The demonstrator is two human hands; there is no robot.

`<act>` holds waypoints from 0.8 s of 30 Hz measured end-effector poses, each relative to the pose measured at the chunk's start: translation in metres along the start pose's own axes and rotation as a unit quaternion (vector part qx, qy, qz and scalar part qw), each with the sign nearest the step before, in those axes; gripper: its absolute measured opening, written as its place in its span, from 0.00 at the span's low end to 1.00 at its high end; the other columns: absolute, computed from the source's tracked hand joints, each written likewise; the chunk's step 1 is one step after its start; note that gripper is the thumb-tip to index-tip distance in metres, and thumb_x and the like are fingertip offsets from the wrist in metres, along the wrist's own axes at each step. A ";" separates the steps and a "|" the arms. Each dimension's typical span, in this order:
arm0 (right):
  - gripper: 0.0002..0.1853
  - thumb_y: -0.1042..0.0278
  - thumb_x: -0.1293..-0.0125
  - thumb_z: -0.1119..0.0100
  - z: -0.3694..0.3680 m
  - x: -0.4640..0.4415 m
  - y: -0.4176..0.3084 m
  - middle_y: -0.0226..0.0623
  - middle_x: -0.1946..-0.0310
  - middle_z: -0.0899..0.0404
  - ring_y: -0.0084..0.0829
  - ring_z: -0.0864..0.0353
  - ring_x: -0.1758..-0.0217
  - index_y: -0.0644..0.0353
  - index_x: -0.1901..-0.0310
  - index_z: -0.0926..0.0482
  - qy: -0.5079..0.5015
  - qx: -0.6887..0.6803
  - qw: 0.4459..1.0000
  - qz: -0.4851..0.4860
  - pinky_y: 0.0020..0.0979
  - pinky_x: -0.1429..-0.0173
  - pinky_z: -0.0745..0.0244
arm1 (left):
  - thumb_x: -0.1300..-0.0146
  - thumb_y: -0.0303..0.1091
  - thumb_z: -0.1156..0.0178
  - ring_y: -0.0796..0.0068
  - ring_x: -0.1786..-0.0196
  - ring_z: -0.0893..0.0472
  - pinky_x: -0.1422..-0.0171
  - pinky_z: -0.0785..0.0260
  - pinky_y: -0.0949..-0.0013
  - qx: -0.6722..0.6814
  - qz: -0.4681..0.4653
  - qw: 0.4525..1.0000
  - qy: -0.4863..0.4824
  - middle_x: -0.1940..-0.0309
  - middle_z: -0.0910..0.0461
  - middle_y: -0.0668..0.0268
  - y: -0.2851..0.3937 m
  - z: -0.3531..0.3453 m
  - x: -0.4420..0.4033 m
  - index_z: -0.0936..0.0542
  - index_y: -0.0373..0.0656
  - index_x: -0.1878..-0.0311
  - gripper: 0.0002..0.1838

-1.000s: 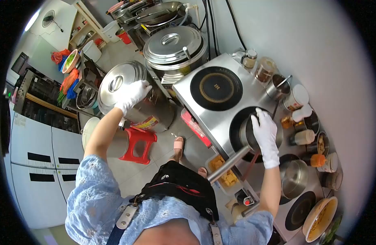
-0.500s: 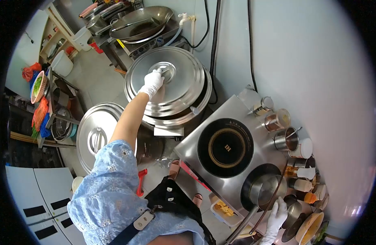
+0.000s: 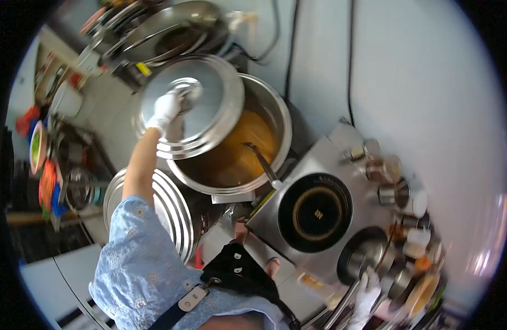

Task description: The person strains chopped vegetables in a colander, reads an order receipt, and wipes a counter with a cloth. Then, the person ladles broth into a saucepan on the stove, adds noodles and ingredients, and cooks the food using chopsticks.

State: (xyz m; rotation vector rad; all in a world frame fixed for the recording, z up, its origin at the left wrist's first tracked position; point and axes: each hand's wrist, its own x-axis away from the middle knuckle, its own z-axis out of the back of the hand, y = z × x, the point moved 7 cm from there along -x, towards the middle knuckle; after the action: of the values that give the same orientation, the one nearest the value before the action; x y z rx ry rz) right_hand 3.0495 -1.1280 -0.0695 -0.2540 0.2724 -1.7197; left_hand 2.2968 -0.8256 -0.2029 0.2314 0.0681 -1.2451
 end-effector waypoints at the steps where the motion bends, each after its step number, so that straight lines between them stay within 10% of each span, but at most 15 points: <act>1: 0.12 0.74 0.36 0.47 -0.001 0.000 0.002 0.53 0.55 0.20 0.48 0.20 0.51 0.68 0.54 0.21 0.002 -0.010 1.000 -0.005 0.40 0.43 0.27 | 0.37 0.44 0.46 0.50 0.59 0.18 0.54 0.26 0.54 0.023 0.006 1.000 0.012 0.62 0.18 0.51 -0.007 0.002 0.000 0.19 0.46 0.57 0.14; 5: 0.11 0.71 0.37 0.43 0.019 0.008 -0.001 0.48 0.54 0.19 0.48 0.20 0.53 0.65 0.55 0.20 0.041 0.057 0.997 -0.026 0.40 0.47 0.25 | 0.38 0.43 0.48 0.54 0.54 0.18 0.49 0.29 0.59 0.072 0.078 0.990 -0.096 0.58 0.18 0.51 0.013 0.022 0.009 0.19 0.44 0.51 0.19; 11: 0.12 0.63 0.36 0.42 0.057 0.072 0.095 0.44 0.59 0.18 0.44 0.18 0.56 0.60 0.56 0.19 0.172 0.092 0.961 -0.195 0.38 0.50 0.24 | 0.40 0.37 0.40 0.47 0.48 0.23 0.43 0.30 0.56 -0.060 -0.145 0.987 0.019 0.51 0.23 0.45 -0.033 -0.017 -0.023 0.25 0.34 0.45 0.22; 12: 0.13 0.62 0.36 0.42 0.060 0.087 0.117 0.44 0.59 0.18 0.43 0.18 0.56 0.60 0.55 0.19 0.188 0.094 0.952 -0.222 0.37 0.50 0.24 | 0.37 0.40 0.43 0.47 0.48 0.23 0.42 0.30 0.57 0.017 -0.042 0.999 -0.020 0.50 0.23 0.45 -0.023 0.007 -0.017 0.24 0.35 0.45 0.21; 13: 0.13 0.61 0.36 0.42 0.063 0.103 0.140 0.44 0.59 0.18 0.43 0.18 0.56 0.60 0.55 0.19 0.207 0.097 0.942 -0.244 0.37 0.50 0.24 | 0.35 0.42 0.45 0.48 0.48 0.23 0.41 0.31 0.59 -0.023 -0.102 0.986 0.129 0.50 0.22 0.45 -0.029 0.025 -0.015 0.23 0.33 0.47 0.22; 15: 0.16 0.59 0.37 0.41 0.076 0.130 0.176 0.43 0.58 0.18 0.42 0.19 0.53 0.58 0.53 0.20 0.214 0.153 0.920 -0.290 0.37 0.49 0.25 | 0.33 0.45 0.46 0.52 0.45 0.23 0.38 0.32 0.60 0.071 0.023 0.986 0.148 0.49 0.23 0.47 0.020 0.103 0.021 0.25 0.30 0.45 0.25; 17: 0.18 0.57 0.38 0.42 0.092 0.148 0.223 0.42 0.54 0.19 0.41 0.22 0.49 0.56 0.50 0.22 0.190 0.209 0.893 -0.350 0.38 0.47 0.25 | 0.33 0.45 0.44 0.58 0.45 0.23 0.40 0.30 0.61 0.051 -0.040 0.940 0.335 0.47 0.23 0.53 0.068 0.168 0.062 0.23 0.37 0.44 0.23; 21: 0.31 0.48 0.44 0.38 0.074 0.186 0.338 0.48 0.53 0.21 0.43 0.23 0.46 0.63 0.45 0.27 0.104 0.260 0.845 -0.456 0.40 0.45 0.26 | 0.32 0.33 0.46 0.63 0.45 0.23 0.39 0.32 0.65 0.248 -0.211 0.893 0.312 0.47 0.22 0.57 0.247 0.251 0.194 0.23 0.36 0.46 0.15; 24: 0.34 0.46 0.45 0.33 -0.005 0.224 0.439 0.40 0.68 0.19 0.38 0.19 0.62 0.68 0.47 0.26 -0.045 -0.239 0.858 -0.452 0.36 0.51 0.24 | 0.33 0.27 0.46 0.64 0.48 0.23 0.39 0.33 0.64 0.308 -0.348 0.873 0.149 0.51 0.21 0.59 0.367 0.245 0.300 0.21 0.35 0.52 0.10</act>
State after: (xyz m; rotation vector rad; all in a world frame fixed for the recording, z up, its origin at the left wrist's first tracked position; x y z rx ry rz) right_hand 3.4210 -1.4187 -0.2114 -0.9448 0.5732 -2.5382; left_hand 2.7210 -1.0461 0.0330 1.0271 0.0161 -1.9212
